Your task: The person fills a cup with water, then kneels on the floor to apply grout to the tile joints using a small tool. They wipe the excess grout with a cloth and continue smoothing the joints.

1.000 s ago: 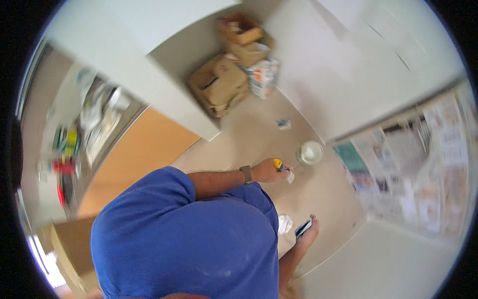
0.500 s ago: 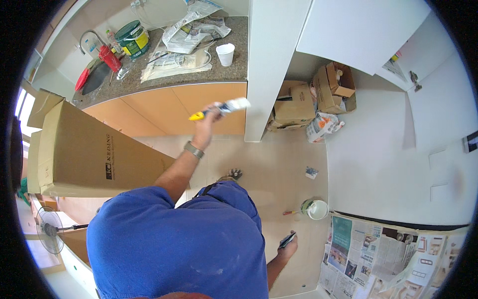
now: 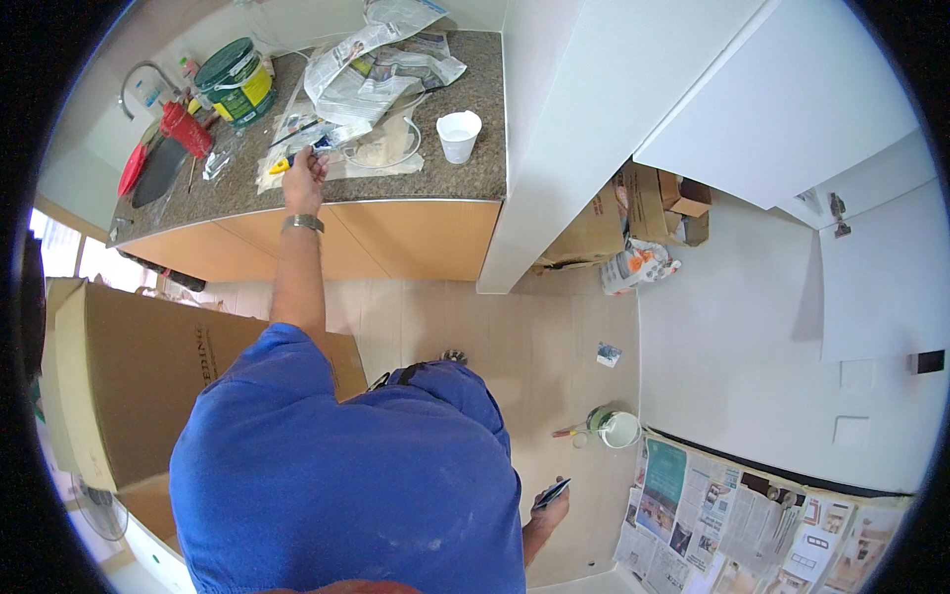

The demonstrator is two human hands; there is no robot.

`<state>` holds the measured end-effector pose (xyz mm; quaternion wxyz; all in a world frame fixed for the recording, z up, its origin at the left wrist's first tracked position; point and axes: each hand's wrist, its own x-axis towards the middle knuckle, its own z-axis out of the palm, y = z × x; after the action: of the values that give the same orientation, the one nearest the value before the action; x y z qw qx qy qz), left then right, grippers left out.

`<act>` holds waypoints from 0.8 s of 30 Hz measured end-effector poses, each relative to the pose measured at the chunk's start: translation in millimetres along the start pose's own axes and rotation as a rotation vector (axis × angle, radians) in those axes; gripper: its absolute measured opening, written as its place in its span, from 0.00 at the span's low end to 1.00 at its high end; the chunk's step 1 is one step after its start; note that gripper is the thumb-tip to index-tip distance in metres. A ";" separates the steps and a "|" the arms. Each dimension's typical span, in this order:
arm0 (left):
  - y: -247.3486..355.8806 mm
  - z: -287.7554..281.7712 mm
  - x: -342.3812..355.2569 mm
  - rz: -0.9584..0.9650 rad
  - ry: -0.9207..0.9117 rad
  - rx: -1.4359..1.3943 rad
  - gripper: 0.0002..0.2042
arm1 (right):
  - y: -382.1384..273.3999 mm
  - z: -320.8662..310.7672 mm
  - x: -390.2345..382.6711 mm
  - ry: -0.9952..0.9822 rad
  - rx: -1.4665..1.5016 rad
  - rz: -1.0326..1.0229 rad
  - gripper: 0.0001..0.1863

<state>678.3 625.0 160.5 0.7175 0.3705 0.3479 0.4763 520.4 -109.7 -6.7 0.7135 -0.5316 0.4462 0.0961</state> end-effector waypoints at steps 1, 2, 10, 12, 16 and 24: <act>4.7 0.9 10.9 -0.019 -0.006 0.015 0.09 | 1.9 7.7 -3.0 0.011 0.014 -0.003 0.14; 6.9 1.4 21.4 -0.038 -0.011 0.030 0.09 | 3.6 15.2 -5.3 0.023 0.003 -0.004 0.14; 22.2 -2.5 66.9 -0.158 -0.168 0.244 0.08 | 16.9 53.2 -1.6 0.024 -0.061 0.056 0.14; 25.5 -10.8 75.2 -0.166 -0.173 0.264 0.08 | 11.1 64.0 -0.6 0.009 -0.102 0.046 0.14; 35.8 -22.8 92.3 -0.159 -0.243 0.276 0.08 | 4.8 67.3 9.1 -0.037 -0.106 0.046 0.14; 34.2 25.1 61.0 -0.117 -0.217 -0.016 0.08 | 1.7 78.4 10.5 -0.025 -0.099 0.066 0.13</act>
<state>703.6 686.7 193.3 0.7804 0.3933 0.2854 0.3934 567.4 -46.3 -12.7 0.6884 -0.5499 0.4491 0.1482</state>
